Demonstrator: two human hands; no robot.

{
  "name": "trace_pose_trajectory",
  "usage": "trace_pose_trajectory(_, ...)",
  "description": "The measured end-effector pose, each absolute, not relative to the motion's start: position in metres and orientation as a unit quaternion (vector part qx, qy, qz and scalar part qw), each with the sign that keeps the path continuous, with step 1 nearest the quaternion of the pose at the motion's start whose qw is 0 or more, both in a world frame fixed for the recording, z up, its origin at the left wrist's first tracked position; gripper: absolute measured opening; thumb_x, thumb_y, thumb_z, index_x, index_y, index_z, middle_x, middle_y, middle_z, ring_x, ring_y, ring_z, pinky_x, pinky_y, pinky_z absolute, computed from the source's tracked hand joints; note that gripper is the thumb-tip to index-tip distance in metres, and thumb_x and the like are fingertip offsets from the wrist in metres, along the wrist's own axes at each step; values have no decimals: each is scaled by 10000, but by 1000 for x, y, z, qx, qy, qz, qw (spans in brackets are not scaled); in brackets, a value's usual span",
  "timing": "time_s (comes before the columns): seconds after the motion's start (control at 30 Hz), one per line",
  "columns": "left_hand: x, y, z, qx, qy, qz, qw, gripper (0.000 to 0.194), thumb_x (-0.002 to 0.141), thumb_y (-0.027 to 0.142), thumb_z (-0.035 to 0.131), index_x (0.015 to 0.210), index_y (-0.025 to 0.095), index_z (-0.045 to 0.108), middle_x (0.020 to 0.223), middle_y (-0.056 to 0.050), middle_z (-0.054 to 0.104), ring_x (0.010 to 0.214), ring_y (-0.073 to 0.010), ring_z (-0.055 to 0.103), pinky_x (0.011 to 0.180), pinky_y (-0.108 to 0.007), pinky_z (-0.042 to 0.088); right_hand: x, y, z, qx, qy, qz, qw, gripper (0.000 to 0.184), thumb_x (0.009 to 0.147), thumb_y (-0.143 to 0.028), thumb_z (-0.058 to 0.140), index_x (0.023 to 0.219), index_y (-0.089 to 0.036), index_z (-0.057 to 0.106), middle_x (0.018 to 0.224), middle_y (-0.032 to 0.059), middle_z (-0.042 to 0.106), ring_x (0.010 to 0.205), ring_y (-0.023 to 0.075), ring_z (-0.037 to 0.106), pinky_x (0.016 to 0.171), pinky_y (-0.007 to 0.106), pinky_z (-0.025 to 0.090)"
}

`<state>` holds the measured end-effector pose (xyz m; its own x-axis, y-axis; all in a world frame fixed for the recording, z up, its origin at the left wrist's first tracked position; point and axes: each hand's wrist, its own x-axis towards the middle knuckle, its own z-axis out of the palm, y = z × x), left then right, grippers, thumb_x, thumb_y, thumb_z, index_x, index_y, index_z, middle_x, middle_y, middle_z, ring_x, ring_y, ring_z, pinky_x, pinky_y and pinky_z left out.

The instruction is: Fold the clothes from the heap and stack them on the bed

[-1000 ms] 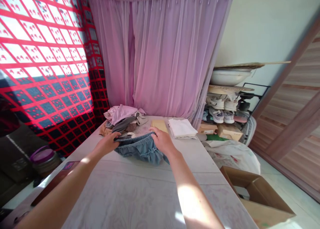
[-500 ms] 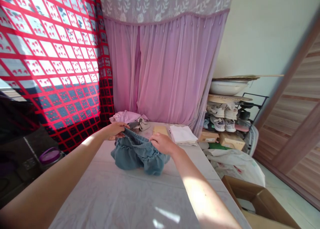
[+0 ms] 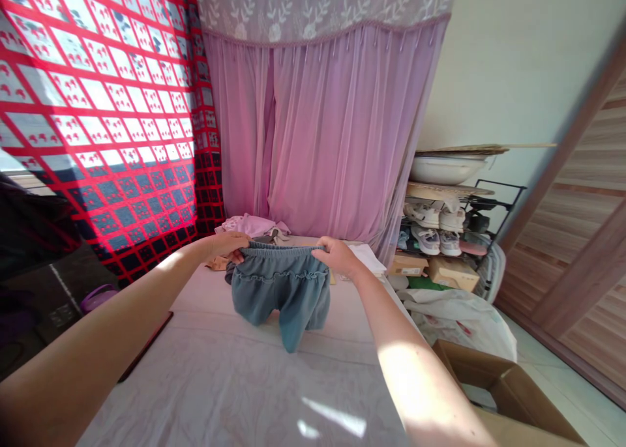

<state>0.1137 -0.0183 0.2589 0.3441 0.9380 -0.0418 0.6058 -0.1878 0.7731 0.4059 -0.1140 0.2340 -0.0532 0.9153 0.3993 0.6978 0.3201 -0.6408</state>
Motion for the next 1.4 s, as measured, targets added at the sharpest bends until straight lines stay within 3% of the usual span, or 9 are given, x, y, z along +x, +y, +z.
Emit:
trace_pose_trajectory(0.13, 106, -32, 267, 793, 436, 143, 400, 342, 678, 471, 703, 864, 188, 661, 686, 15, 649, 621, -132, 633, 598, -215, 516, 415, -111, 234, -577, -693, 166, 399, 188, 696, -389, 571, 741, -210, 534, 613, -72, 480, 578, 117, 450, 565, 237, 349)
trace_pose_trajectory(0.27, 99, -32, 260, 844, 413, 111, 323, 330, 639, 411, 699, 906, 220, 660, 603, 42, 617, 620, -147, 616, 541, -204, 435, 419, -109, 230, -581, -696, 189, 377, 204, 727, -320, 560, 896, -207, 575, 661, -57, 563, 594, 127, 511, 589, 242, 392)
trace_pose_trajectory(0.43, 97, -23, 251, 855, 420, 176, 249, 251, 695, 462, 621, 751, 222, 671, 567, 50, 600, 593, -138, 590, 554, -213, 406, 418, -109, 234, -565, -735, 159, 341, 401, 760, -176, 524, 1153, -222, 582, 1095, 33, 675, 904, 173, 628, 822, 299, 468)
trace_pose_trajectory(0.63, 98, -18, 249, 849, 394, 220, 276, 296, 686, 496, 651, 756, 212, 692, 701, 23, 684, 712, -167, 634, 611, -222, 447, 413, -111, 242, -555, -753, 172, 309, 485, 718, -67, 486, 1164, -224, 599, 1194, 43, 657, 1120, 216, 588, 981, 369, 434)
trace_pose_trajectory(0.77, 100, -24, 248, 798, 378, 225, 412, 311, 661, 471, 715, 819, 205, 685, 742, 0, 705, 692, -174, 650, 616, -249, 483, 411, -111, 242, -560, -744, 188, 313, 495, 693, -60, 481, 1143, -215, 616, 1161, 42, 673, 1093, 217, 600, 967, 363, 447)
trace_pose_trajectory(0.93, 103, -39, 254, 718, 399, 276, 499, 311, 609, 382, 803, 754, 204, 593, 610, 32, 627, 564, -142, 601, 500, -235, 439, 405, -112, 234, -532, -752, 213, 326, 555, 668, -56, 470, 1170, -245, 615, 1107, 3, 691, 977, 175, 628, 851, 289, 487)
trace_pose_trajectory(1.1, 106, -45, 256, 694, 417, 287, 513, 354, 587, 335, 831, 702, 213, 520, 566, 66, 571, 555, -131, 597, 474, -209, 428, 400, -110, 227, -525, -777, 170, 303, 388, 638, -43, 444, 905, -208, 673, 900, -15, 703, 841, 151, 624, 801, 261, 458)
trace_pose_trajectory(1.27, 106, -41, 248, 677, 392, 294, 549, 405, 546, 362, 853, 803, 212, 578, 702, 45, 649, 671, -147, 648, 616, -252, 518, 402, -107, 223, -514, -778, 149, 328, 332, 639, -73, 432, 865, -203, 637, 852, -21, 671, 786, 137, 595, 749, 247, 427)
trace_pose_trajectory(1.4, 100, -40, 245, 670, 370, 271, 584, 558, 545, 339, 862, 1045, 235, 635, 851, 26, 700, 772, -149, 670, 747, -282, 538, 405, -105, 218, -509, -783, 139, 328, 255, 652, -124, 440, 823, -204, 613, 780, -28, 639, 739, 133, 570, 705, 237, 400)
